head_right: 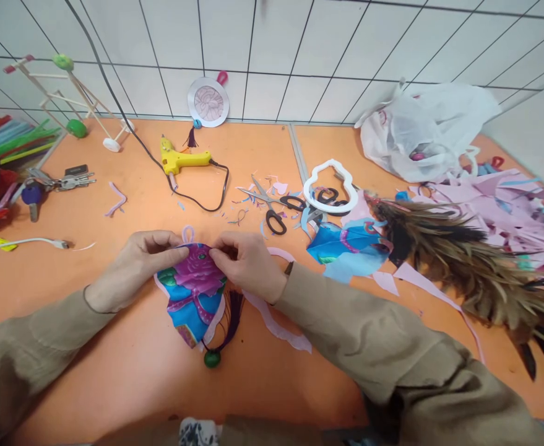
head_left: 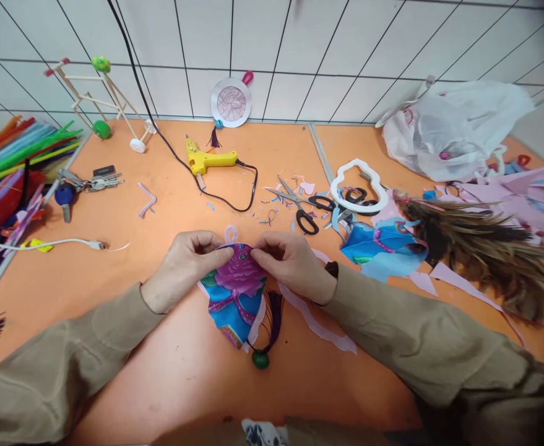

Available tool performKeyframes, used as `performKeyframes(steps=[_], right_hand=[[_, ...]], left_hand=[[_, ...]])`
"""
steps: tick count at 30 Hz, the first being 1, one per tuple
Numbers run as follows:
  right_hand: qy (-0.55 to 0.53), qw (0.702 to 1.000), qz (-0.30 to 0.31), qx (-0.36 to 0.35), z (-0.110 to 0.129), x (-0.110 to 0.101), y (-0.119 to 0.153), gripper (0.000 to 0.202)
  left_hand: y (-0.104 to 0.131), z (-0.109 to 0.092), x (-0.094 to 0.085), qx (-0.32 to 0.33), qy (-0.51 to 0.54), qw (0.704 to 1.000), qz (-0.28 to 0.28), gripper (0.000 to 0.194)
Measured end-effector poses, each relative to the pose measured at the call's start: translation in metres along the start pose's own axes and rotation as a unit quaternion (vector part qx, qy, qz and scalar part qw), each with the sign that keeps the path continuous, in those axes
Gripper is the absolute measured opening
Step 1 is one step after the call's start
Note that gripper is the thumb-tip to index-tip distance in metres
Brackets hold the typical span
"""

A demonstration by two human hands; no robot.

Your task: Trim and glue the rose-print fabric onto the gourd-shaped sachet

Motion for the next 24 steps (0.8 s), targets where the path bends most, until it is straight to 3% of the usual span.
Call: performKeyframes(steps=[15,21,24], right_hand=[[0.008,1.0,0.018,-0.015,0.003,0.002,0.002,0.02],[-0.013,1.0,0.004,0.005,0.001,0.001,0.001,0.019],[-0.017,1.0,0.007,0.009,0.001,0.0,0.0,0.019]], left_hand=[[0.001,0.003,0.003,0.011,0.002,1.0,-0.015,0.031],[0.0,0.002,-0.002,0.028,0.018,0.999,0.019,0.051],[-0.001,0.003,-0.008,0.046,0.039,0.998,-0.013,0.058]])
Point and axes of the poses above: each hand's wrist, its own y-axis away from the middle knuckle, its own x-axis out of the palm, z = x × y, the point moved 2 cm from there along -y, towards the middle knuckle, and after that the axes turned 5 degrees about y, right-handed, at the moved point
